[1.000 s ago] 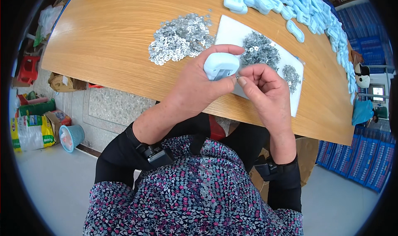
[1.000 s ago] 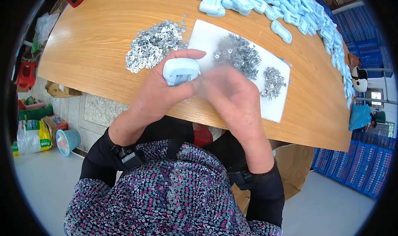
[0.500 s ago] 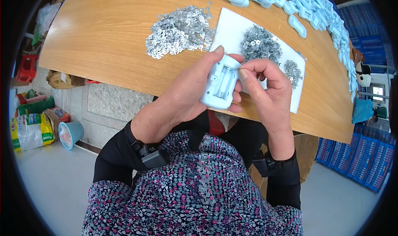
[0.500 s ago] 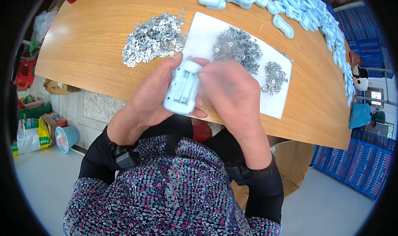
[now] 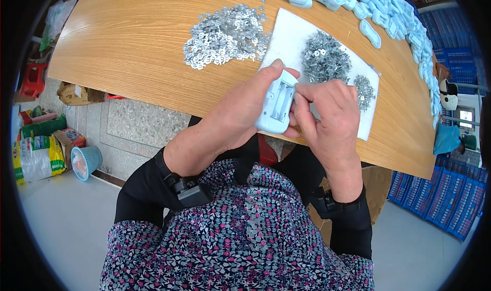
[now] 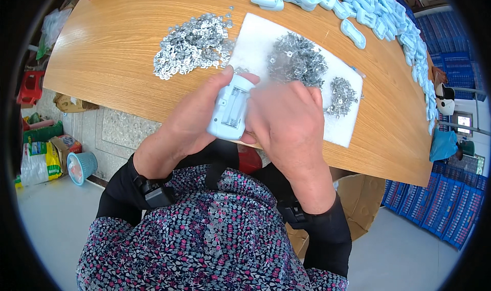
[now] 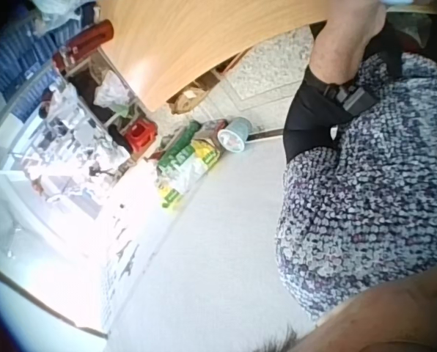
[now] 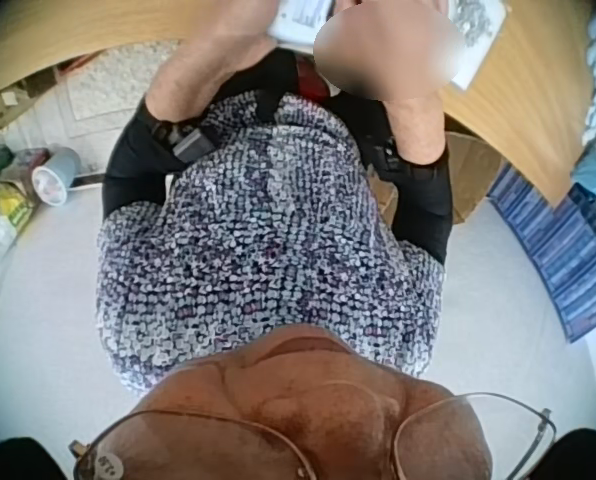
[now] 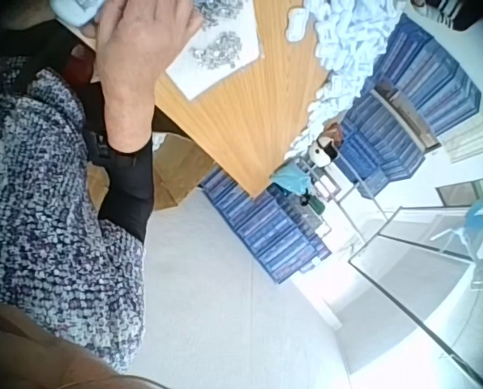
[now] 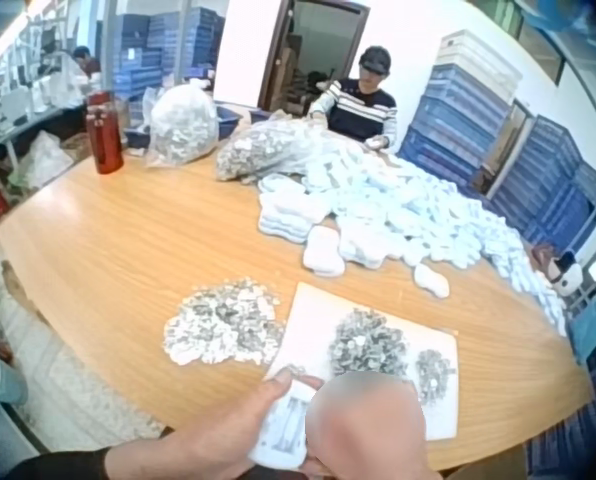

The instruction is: Assembling small silver metal components into blue plastic housings at a factory table.

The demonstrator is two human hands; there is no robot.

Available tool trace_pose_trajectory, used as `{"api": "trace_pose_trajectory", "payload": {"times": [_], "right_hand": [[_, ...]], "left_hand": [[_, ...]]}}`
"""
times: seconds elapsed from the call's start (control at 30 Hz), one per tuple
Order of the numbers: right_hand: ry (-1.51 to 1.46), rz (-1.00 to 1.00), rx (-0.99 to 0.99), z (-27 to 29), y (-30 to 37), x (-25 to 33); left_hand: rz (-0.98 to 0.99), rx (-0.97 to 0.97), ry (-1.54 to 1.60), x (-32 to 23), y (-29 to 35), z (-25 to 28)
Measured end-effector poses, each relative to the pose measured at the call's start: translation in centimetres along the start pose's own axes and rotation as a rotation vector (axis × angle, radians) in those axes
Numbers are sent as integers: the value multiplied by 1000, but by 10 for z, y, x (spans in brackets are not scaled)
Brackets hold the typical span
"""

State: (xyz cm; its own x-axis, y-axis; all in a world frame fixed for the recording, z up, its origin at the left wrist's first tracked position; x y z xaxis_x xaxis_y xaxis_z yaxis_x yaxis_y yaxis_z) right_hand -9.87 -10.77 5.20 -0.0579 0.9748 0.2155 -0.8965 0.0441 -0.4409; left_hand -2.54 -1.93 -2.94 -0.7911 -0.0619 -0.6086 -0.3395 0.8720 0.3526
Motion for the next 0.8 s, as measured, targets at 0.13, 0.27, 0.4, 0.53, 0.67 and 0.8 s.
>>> {"api": "trace_pose_trajectory", "payload": {"times": [0.13,0.27,0.4,0.53,0.67,0.8], "right_hand": [[-41,-20,45,1,5,0],[-155,-130,-22,6,13,-10],[-187,-132,-40,5,10,-8],[-173,-132,-54,4,17,-15],[-232,-136,-4,-1,15,-12],[-468,-332,-37,5,15,-23]], "left_hand": [[5,-9,-38,-3,1,0],[-17,22,-78,0,-1,3],[-35,15,-114,-2,0,2],[2,24,-109,-4,3,-1],[11,-3,-82,0,0,-1],[-20,17,-107,-6,0,-4]]}}
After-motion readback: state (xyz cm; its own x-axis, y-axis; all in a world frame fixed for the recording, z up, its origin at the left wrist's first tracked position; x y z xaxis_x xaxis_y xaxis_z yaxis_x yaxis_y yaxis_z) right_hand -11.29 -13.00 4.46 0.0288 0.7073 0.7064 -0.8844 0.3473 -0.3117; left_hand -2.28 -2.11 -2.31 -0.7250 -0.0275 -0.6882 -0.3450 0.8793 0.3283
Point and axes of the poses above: each hand's wrist, its own y-axis away from the middle knuckle, its own z-axis out of the back of the hand, x = y × z, the point moved 6 cm from there along -y, towards the middle knuckle, and after that the axes turned 2 degrees about x, right-handed, at the moved point
